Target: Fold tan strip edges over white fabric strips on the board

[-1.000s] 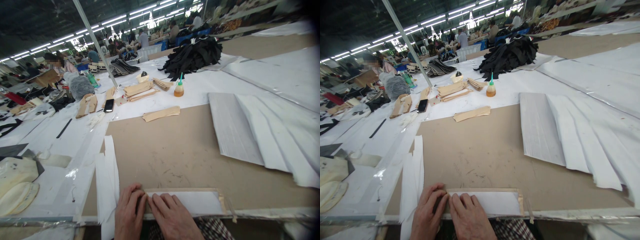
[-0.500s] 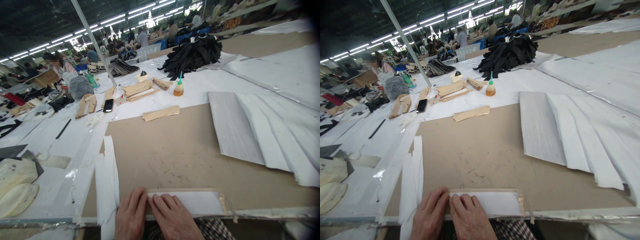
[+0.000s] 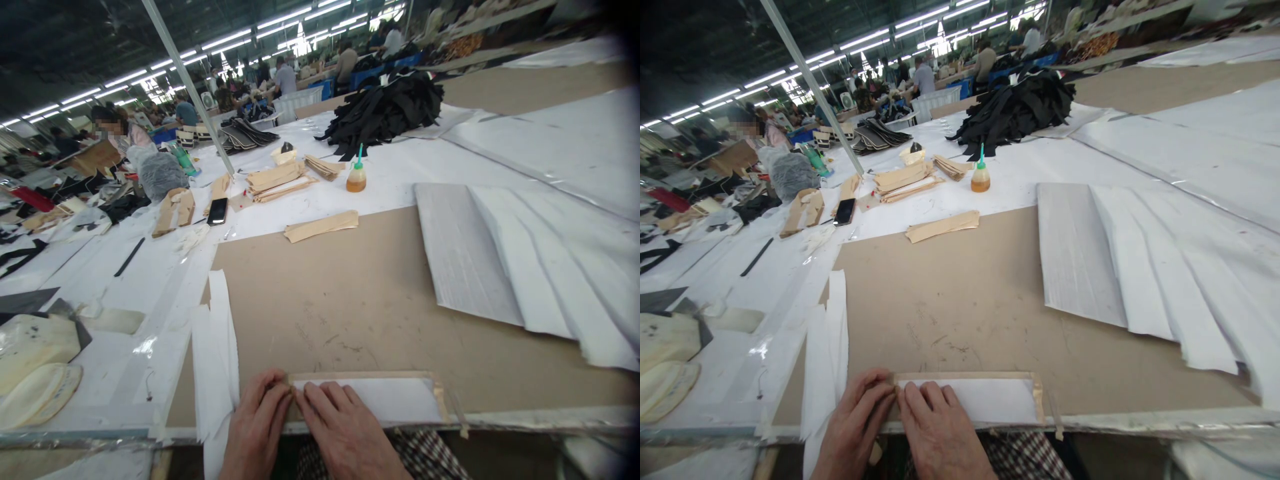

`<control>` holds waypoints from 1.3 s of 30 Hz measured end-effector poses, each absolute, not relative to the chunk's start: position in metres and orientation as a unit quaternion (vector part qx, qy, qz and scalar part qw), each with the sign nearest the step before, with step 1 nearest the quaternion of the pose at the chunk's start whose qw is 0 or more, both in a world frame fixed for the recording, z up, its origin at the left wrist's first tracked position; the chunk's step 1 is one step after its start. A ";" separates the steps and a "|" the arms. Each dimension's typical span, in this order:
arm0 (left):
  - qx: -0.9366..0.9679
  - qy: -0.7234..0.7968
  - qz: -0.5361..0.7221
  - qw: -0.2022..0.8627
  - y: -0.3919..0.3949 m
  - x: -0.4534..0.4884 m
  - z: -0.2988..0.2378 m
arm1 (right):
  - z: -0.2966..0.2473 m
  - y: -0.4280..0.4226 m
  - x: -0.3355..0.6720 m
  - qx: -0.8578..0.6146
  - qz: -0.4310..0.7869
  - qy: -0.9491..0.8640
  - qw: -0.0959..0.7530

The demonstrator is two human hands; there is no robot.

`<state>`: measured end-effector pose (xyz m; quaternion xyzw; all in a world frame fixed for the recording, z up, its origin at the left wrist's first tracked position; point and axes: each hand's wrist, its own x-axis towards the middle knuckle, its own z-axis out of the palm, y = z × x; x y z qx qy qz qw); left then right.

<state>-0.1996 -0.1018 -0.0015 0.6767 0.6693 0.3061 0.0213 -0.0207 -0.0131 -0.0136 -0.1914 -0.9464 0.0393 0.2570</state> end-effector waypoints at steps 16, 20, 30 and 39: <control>0.756 0.616 0.207 -0.075 -0.108 -0.199 -0.010 | -0.016 -0.016 -0.018 -0.196 0.073 -0.949 0.237; 0.732 0.647 0.210 0.029 -0.111 -0.200 -0.002 | -0.006 -0.013 -0.011 -0.213 0.215 -0.934 0.189; 0.513 0.746 0.314 0.286 -0.100 -0.201 0.023 | 0.030 0.026 -0.022 -0.273 0.237 -0.931 0.051; 0.458 0.661 0.290 0.519 -0.070 -0.212 0.029 | 0.036 0.044 -0.031 -0.251 0.295 -0.922 0.016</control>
